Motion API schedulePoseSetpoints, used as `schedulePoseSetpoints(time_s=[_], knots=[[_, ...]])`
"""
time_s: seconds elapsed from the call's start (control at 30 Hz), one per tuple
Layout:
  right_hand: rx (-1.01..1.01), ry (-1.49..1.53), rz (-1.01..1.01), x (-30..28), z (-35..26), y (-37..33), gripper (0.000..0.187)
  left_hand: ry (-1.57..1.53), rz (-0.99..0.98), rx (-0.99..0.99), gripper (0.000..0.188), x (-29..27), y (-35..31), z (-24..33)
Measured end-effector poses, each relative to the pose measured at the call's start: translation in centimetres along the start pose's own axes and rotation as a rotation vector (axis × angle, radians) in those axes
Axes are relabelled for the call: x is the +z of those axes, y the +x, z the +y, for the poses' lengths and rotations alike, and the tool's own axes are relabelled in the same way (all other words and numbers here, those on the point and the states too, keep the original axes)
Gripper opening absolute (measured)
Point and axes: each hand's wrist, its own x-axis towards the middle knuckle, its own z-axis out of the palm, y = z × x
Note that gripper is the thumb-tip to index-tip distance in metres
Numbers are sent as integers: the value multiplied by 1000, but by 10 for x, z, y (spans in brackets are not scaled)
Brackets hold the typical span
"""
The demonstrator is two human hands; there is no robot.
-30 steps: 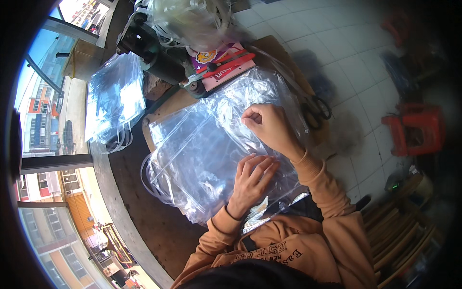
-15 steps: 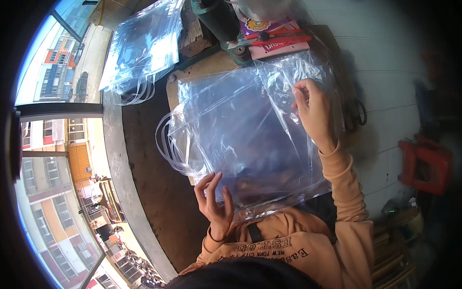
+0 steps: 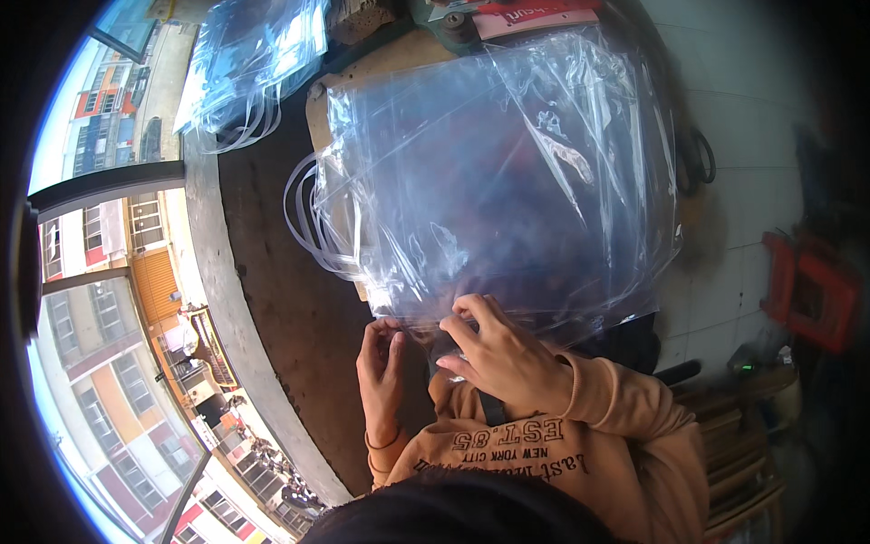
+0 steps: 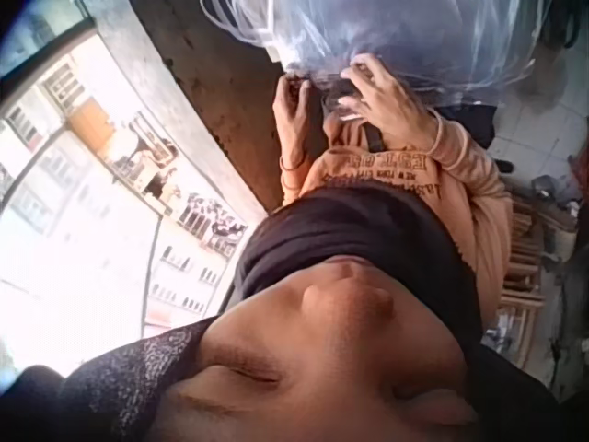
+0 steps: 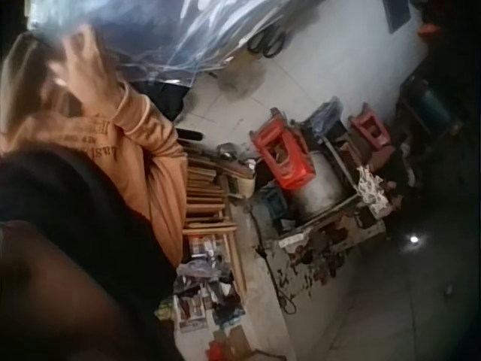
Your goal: The person trims edges and separates clear plastic bags using scissors by hand, then stacks the finished bags.
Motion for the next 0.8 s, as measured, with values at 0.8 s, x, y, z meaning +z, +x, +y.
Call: schedulePoseSetpoints(time_s=[0.8], knots=[[282,887,22,-22,26,-7,9,-439,-243,109,53,36,3,15]])
